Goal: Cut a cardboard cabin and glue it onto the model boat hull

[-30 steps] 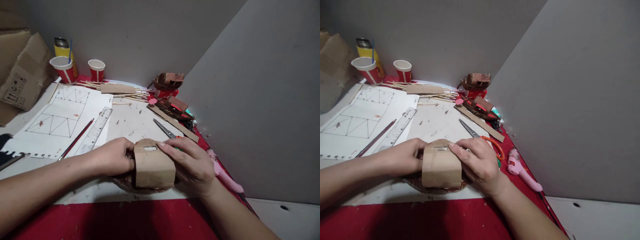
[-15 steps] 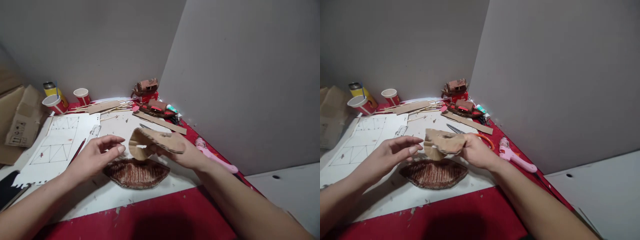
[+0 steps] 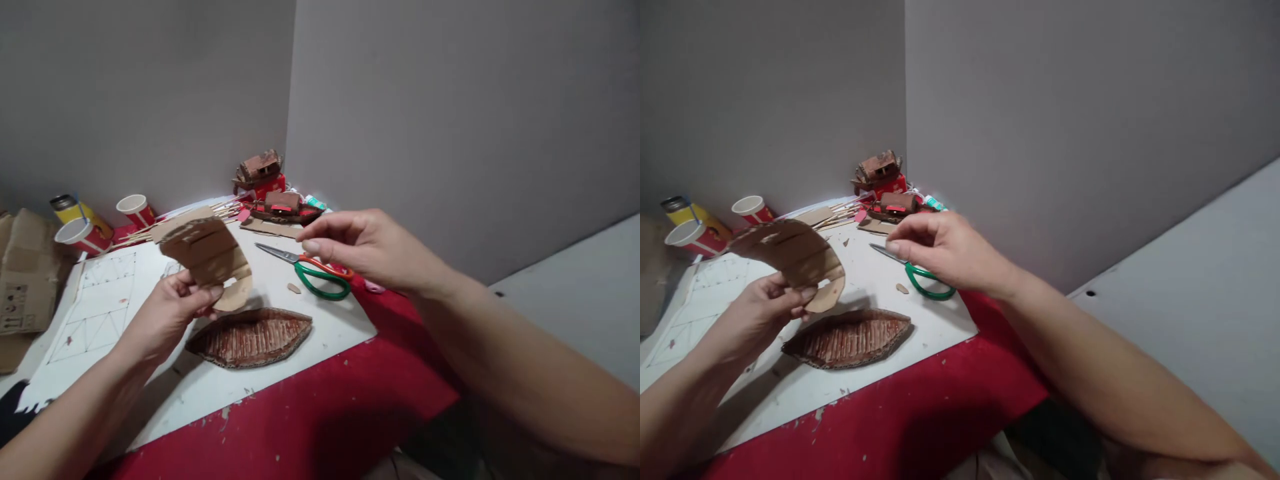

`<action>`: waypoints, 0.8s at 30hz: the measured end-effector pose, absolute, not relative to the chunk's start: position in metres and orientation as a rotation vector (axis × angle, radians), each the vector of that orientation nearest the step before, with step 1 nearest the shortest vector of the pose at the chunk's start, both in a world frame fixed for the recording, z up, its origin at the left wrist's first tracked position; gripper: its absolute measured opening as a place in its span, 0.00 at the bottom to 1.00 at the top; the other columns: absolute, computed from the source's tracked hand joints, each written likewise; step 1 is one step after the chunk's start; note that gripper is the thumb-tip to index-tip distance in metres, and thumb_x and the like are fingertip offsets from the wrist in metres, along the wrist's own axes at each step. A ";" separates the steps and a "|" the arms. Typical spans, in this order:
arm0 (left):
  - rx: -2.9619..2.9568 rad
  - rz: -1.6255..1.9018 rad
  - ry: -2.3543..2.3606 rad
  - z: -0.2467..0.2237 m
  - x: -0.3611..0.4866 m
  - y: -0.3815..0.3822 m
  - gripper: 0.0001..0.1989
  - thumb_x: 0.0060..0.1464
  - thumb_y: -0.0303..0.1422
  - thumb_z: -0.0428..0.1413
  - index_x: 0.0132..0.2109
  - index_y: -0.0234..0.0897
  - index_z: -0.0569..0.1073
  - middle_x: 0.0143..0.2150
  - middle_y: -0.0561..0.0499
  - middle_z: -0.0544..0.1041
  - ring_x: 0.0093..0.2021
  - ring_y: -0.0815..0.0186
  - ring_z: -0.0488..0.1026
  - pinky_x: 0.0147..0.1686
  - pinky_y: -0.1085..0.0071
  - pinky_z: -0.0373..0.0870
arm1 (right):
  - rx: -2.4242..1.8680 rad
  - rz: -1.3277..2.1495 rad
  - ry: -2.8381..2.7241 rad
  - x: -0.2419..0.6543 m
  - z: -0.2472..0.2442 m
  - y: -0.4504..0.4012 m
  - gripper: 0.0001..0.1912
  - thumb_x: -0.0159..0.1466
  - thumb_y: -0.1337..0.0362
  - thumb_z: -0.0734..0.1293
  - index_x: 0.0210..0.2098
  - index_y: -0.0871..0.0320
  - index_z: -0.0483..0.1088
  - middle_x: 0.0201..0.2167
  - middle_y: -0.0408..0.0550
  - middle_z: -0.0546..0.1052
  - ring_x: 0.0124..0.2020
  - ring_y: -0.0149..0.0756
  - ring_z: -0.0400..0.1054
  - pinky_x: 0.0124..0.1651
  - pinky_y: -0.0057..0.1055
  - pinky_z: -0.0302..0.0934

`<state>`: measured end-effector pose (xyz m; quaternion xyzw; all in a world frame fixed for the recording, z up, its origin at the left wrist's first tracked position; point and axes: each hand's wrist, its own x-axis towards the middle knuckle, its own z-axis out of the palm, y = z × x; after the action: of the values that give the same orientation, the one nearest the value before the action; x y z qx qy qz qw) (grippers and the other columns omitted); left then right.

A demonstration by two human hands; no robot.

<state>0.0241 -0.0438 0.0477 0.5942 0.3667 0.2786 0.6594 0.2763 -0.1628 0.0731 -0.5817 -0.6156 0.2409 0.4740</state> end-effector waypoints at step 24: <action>1.086 0.664 0.905 0.027 0.021 -0.032 0.12 0.32 0.23 0.72 0.25 0.32 0.75 0.24 0.52 0.77 0.25 0.69 0.73 0.25 0.75 0.72 | -2.376 -0.062 -1.638 0.360 -0.004 -0.248 0.05 0.53 0.70 0.66 0.30 0.56 0.73 0.27 0.55 0.80 0.25 0.44 0.73 0.25 0.33 0.58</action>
<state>0.0206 -0.0321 0.0266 0.4895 0.4079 0.2994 0.7102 0.3605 -0.2481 -0.0037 -0.8165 -0.5628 -0.0212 0.1270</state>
